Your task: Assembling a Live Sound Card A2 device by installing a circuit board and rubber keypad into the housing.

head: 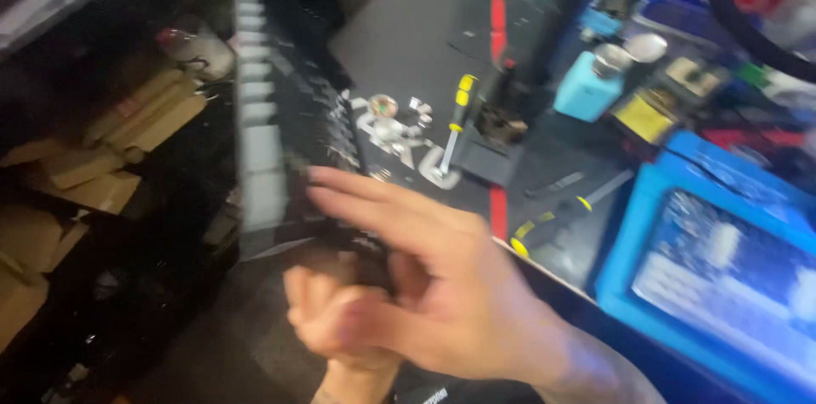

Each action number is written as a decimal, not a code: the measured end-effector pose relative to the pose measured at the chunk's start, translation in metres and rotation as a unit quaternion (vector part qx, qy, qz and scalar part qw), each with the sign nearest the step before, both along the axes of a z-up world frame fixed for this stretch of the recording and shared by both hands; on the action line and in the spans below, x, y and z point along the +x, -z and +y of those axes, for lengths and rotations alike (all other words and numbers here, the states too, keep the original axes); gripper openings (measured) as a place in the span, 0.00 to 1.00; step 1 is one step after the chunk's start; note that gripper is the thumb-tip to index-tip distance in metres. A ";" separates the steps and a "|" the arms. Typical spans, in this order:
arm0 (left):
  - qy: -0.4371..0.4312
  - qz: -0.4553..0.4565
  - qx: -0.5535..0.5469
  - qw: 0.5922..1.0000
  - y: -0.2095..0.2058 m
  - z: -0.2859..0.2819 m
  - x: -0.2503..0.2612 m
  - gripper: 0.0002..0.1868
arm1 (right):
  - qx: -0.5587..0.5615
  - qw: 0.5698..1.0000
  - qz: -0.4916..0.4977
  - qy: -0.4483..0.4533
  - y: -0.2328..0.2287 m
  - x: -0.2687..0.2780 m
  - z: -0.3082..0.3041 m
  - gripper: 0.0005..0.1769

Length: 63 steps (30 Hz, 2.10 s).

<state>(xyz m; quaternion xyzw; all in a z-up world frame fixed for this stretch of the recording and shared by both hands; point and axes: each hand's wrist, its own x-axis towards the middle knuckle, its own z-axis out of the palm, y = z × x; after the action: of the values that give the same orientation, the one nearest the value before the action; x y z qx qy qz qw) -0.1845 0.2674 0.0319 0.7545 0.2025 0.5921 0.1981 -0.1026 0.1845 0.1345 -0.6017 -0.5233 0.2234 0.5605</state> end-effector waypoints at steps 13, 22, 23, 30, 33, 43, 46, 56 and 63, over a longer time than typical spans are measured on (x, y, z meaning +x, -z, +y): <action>0.390 0.070 0.201 0.896 -0.010 -0.203 0.029 0.20 | 0.150 0.889 0.229 0.368 0.123 0.013 -0.297 0.21; 0.454 0.147 -0.189 0.858 0.025 -0.222 0.079 0.35 | 0.175 0.686 0.377 0.598 0.166 0.020 -0.456 0.23; 0.506 0.192 -0.224 0.811 0.025 -0.228 0.085 0.39 | 0.165 0.670 0.378 0.617 0.163 0.021 -0.457 0.23; 0.495 0.306 -0.196 0.789 0.024 -0.235 0.132 0.40 | -0.150 0.724 0.011 0.673 0.175 0.054 -0.472 0.24; 0.424 0.357 -0.100 0.827 0.016 -0.229 0.148 0.38 | -0.257 0.743 -0.015 0.618 0.148 0.080 -0.460 0.25; 0.398 0.431 -0.066 0.807 -0.007 -0.221 0.196 0.32 | -0.324 0.748 0.061 0.576 0.132 0.122 -0.444 0.29; 0.402 0.434 -0.076 0.803 -0.006 -0.220 0.205 0.30 | -0.379 0.711 0.100 0.583 0.132 0.129 -0.443 0.31; 0.401 0.420 -0.089 0.809 0.002 -0.213 0.224 0.28 | -0.281 0.740 -0.188 0.581 0.160 0.136 -0.439 0.20; 0.410 0.430 -0.086 0.800 0.006 -0.208 0.232 0.29 | -0.201 0.780 -0.083 0.586 0.148 0.144 -0.431 0.20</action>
<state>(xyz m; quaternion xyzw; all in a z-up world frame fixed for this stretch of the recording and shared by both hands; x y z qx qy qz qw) 0.0470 0.0598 0.0255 0.9238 -0.0115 0.0503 0.3795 0.0410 -0.2466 -0.0135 -0.9077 -0.0571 -0.0991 0.4036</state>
